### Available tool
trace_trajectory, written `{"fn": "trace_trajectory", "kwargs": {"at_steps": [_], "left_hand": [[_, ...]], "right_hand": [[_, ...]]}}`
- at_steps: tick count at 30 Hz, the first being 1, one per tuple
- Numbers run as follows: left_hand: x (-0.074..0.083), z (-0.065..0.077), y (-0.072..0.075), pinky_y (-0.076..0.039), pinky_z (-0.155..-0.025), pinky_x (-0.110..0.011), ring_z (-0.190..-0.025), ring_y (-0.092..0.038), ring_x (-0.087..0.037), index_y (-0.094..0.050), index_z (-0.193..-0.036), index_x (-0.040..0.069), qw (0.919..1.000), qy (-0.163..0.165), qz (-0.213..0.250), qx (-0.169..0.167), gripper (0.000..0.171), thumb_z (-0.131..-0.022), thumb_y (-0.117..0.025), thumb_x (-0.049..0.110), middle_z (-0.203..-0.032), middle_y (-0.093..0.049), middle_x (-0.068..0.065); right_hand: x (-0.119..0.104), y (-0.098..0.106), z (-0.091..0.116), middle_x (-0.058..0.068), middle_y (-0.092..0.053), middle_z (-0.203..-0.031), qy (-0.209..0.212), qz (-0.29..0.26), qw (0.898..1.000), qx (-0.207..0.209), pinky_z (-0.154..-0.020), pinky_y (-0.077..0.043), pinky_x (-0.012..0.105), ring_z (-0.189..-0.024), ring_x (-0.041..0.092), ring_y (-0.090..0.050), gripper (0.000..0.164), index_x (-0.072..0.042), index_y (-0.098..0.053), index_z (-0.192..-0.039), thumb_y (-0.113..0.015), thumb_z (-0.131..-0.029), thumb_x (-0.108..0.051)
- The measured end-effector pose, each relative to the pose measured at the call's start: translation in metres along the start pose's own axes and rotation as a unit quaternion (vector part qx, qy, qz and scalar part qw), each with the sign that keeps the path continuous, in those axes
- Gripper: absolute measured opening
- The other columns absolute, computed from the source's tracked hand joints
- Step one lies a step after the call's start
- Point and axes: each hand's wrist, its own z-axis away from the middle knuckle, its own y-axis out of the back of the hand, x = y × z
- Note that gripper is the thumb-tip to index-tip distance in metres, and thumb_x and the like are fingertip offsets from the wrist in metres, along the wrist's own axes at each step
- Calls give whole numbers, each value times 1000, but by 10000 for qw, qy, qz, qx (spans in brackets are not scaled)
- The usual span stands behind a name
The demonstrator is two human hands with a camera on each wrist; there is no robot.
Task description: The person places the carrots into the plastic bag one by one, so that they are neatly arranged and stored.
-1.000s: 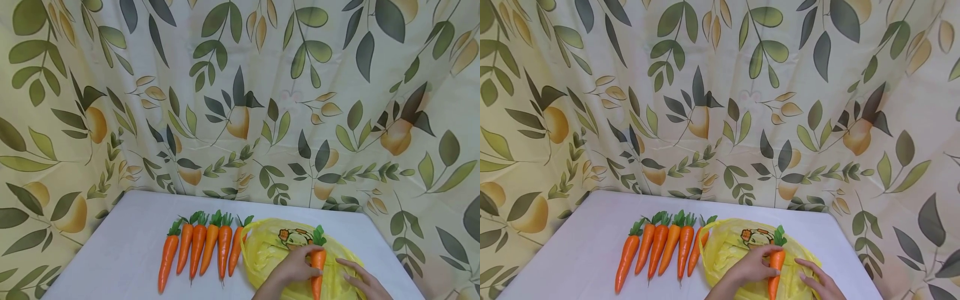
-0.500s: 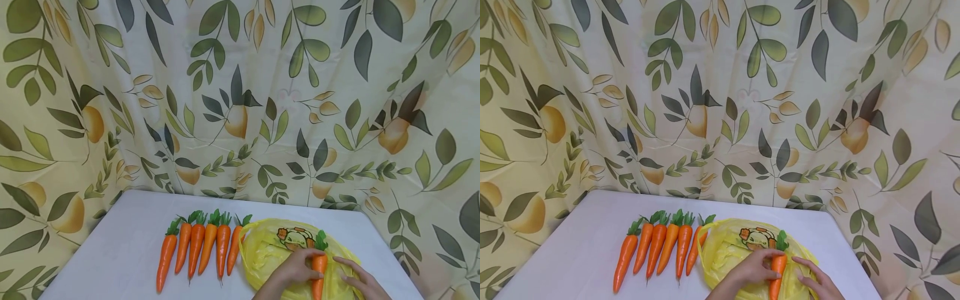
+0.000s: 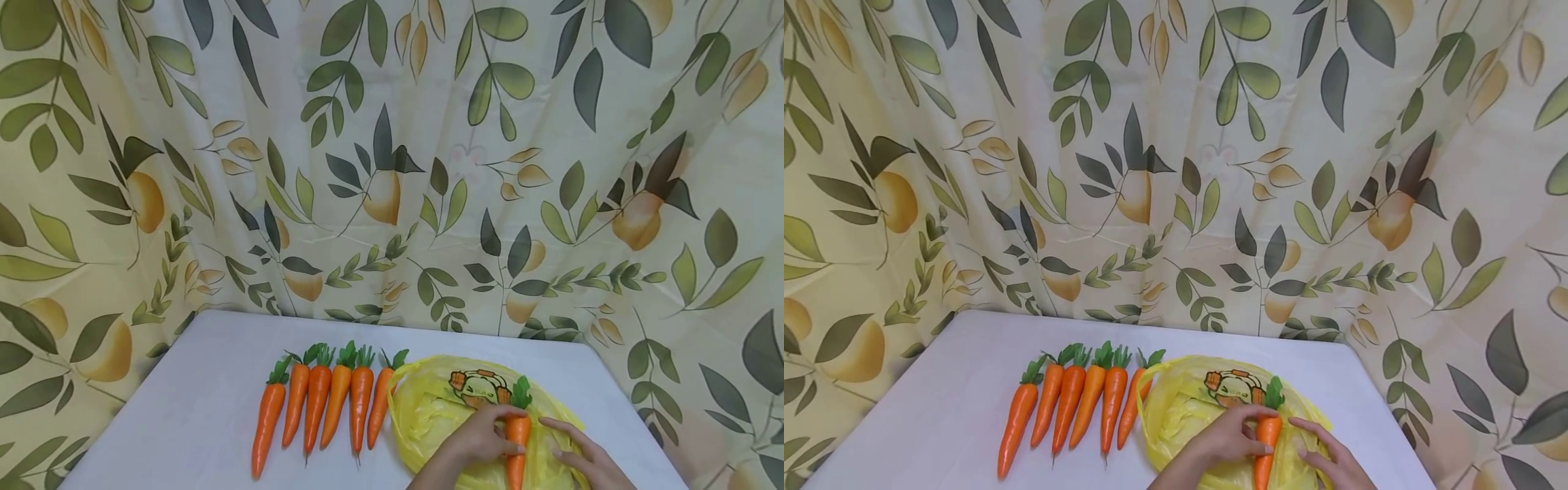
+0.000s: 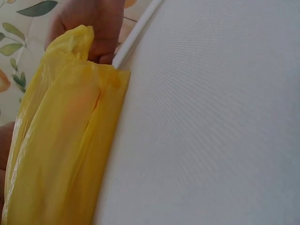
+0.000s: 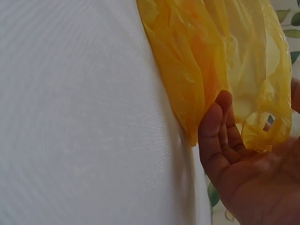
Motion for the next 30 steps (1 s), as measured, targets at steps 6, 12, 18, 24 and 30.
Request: {"fn": "trace_trajectory", "kwargs": {"at_steps": [6, 12, 18, 24, 30], "left_hand": [[0, 0, 3, -45, -55, -23, -60, -50, -9, -75, -125, 23, 10000, -21, -49, -62, 51, -83, -83, -5, -107, -58, 15], [0, -2, 5, -44, -55, -23, -59, -49, -9, -74, -128, 23, 9996, -113, -248, -113, 51, -84, -84, -2, -107, -59, 16], [2, -3, 11, -52, -65, -26, -77, -60, -8, -73, -128, 21, 9995, 43, 40, -317, 49, -86, -81, -4, -111, -64, 11], [6, -1, 17, -52, -67, -30, -81, -60, -11, -75, -124, 25, 9991, 261, -138, -301, 45, -87, -82, 1, -113, -65, 6], [10, 1, 26, -53, -63, -31, -74, -60, -14, -74, -126, 25, 9982, 287, -289, -440, 45, -88, -82, 3, -122, -65, -3]], "right_hand": [[2, 0, -1, 44, -1, -155, 21, -85, 9999, -107, -88, -56, 44, -109, 33, -60, 62, 5, -24, -157, -53, -108, -20], [3, 3, -1, 45, -1, -154, 100, -25, 9998, -172, -87, -56, 42, -109, 33, -60, 61, 5, -26, -156, -53, -107, -20], [3, 4, -2, 46, -9, -151, 103, -124, 9996, -248, -85, -57, 44, -104, 32, -62, 61, 5, -26, -155, -54, -107, -19], [6, 4, -2, 46, -11, -150, 136, -66, 9996, -224, -84, -58, 43, -105, 31, -62, 60, 6, -27, -154, -54, -107, -19], [6, 5, -4, 44, -11, -155, 122, 374, 9992, -17, -87, -53, 36, -116, 28, -52, 61, 6, -32, -154, -56, -106, -22]]}}
